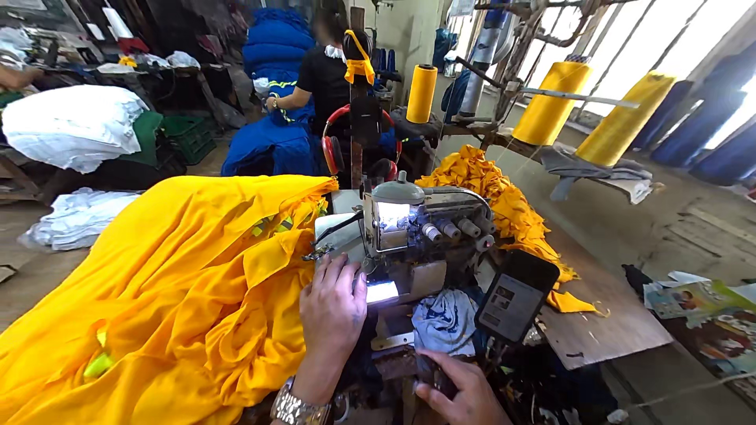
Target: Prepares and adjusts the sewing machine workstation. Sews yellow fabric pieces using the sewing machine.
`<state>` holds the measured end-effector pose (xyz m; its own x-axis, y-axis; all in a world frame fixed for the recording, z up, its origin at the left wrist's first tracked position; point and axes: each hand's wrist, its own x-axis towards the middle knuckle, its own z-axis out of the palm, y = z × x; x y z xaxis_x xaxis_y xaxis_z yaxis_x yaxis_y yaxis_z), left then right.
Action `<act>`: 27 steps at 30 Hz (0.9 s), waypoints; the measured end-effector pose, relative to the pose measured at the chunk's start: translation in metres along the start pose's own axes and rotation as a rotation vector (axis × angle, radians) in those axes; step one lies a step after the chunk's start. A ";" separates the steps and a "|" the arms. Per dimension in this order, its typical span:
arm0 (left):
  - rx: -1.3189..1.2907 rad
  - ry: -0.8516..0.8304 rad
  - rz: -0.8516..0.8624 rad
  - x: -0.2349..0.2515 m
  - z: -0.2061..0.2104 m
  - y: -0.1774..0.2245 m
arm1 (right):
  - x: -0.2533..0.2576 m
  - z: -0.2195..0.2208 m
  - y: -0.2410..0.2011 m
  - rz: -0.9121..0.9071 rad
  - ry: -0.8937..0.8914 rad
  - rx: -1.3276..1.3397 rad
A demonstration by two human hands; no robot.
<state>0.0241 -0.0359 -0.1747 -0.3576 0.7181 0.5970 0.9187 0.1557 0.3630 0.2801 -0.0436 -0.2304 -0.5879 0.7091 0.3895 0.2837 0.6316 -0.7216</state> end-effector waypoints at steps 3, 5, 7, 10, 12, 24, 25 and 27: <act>0.007 0.000 -0.004 0.000 0.000 -0.001 | 0.036 0.016 0.004 -0.111 0.114 0.087; 0.015 -0.004 -0.006 0.000 0.000 -0.001 | 0.056 0.026 0.007 -0.121 0.126 0.159; 0.015 -0.021 -0.021 0.000 0.000 0.001 | 0.066 0.035 0.012 -0.104 0.113 0.224; 0.040 -0.031 -0.056 0.001 -0.001 0.002 | 0.069 0.045 0.017 -0.096 0.136 0.220; 0.041 -0.036 -0.060 0.001 -0.001 0.001 | 0.067 0.045 0.018 -0.049 0.153 0.241; -0.013 -0.315 -0.215 0.023 -0.029 0.021 | 0.065 0.040 0.016 0.096 0.108 0.354; -0.020 -0.327 -0.198 0.030 -0.032 0.023 | 0.066 0.039 0.016 0.097 0.108 0.358; -0.073 -0.336 -0.103 0.041 -0.028 0.023 | 0.066 0.039 0.015 0.100 0.107 0.364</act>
<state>0.0264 -0.0219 -0.1218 -0.3613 0.8859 0.2909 0.8622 0.1986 0.4661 0.2162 0.0004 -0.2383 -0.4835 0.8021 0.3505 0.0371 0.4189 -0.9073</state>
